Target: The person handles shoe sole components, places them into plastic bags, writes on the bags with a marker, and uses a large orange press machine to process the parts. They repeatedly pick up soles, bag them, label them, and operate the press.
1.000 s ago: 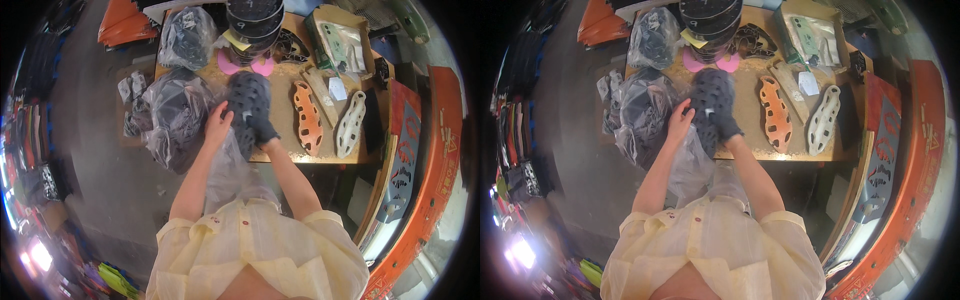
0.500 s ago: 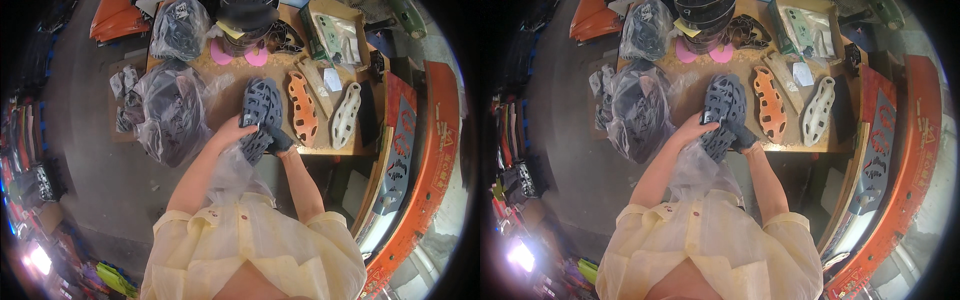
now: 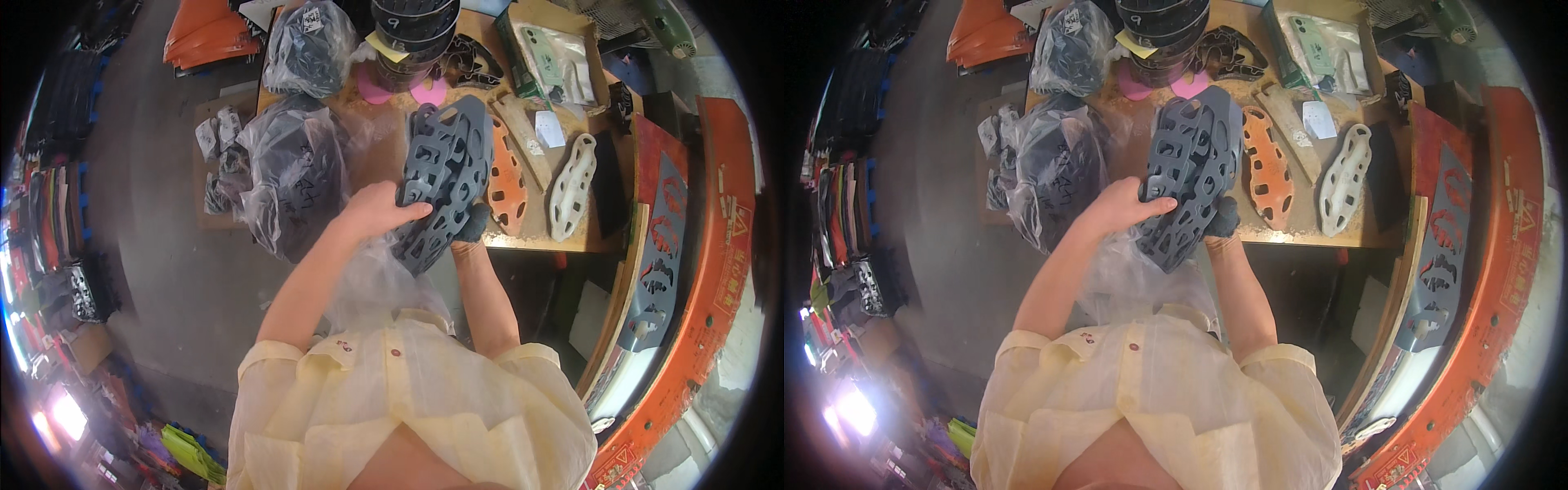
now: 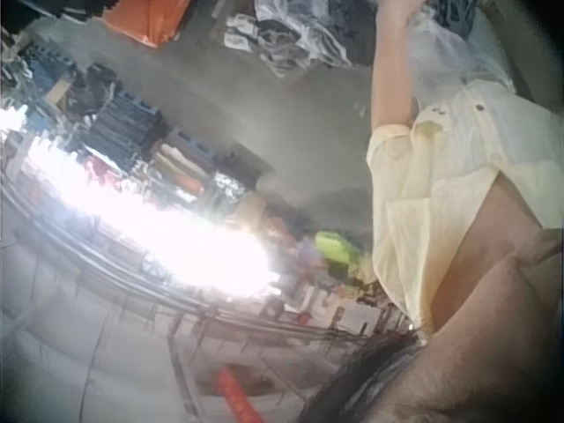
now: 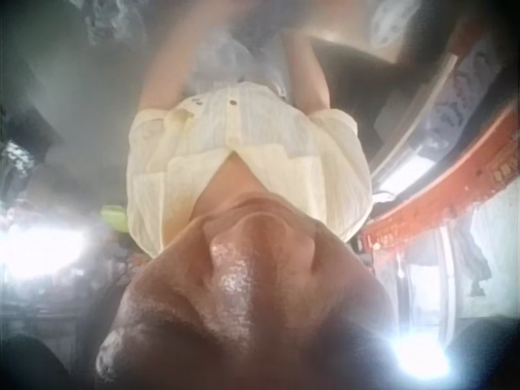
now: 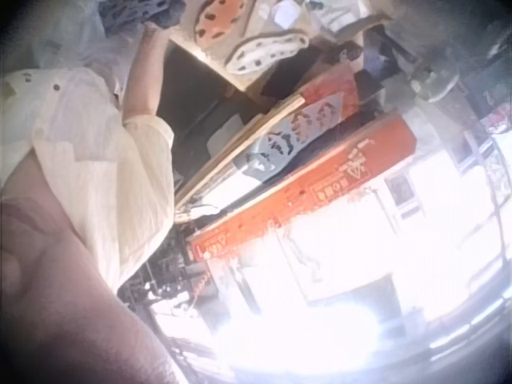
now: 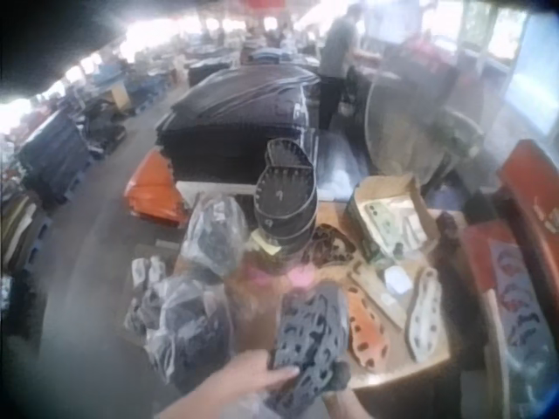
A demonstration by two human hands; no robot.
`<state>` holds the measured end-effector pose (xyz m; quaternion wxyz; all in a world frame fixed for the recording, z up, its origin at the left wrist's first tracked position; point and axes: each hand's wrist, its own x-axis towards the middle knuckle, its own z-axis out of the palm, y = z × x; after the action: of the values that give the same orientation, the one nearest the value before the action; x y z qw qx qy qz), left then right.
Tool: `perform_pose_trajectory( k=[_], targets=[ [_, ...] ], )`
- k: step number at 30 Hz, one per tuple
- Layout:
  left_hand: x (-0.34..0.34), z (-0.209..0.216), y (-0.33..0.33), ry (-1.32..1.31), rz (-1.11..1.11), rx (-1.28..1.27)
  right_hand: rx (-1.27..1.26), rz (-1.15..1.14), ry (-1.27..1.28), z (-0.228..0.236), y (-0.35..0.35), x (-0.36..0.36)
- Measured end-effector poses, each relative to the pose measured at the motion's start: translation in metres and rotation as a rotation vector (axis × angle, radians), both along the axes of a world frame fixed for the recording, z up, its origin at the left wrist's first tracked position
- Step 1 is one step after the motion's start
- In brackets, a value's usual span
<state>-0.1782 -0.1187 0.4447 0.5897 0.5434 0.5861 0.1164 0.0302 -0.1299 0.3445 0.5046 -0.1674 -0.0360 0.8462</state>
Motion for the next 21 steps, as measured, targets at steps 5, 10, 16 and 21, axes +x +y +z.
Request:
perform_pose_trajectory(
  k=[5, 10, 16, 21],
  targets=[
    [0.009, 0.047, 0.026, -0.037, -0.215, 0.153, 0.045, -0.064, 0.081, 0.032, 0.010, 0.003],
    [-0.018, 0.109, 0.057, -0.464, -0.033, 0.143, 0.186, -0.381, 0.028, 0.045, 0.012, 0.050],
    [-0.047, 0.149, 0.080, 0.002, -0.661, 0.611, 0.227, -0.433, 0.256, 0.088, 0.004, 0.141],
    [-0.033, 0.125, 0.100, 0.800, -0.656, 0.262, 0.283, -0.483, 0.221, 0.117, -0.030, 0.186]
  ],
)
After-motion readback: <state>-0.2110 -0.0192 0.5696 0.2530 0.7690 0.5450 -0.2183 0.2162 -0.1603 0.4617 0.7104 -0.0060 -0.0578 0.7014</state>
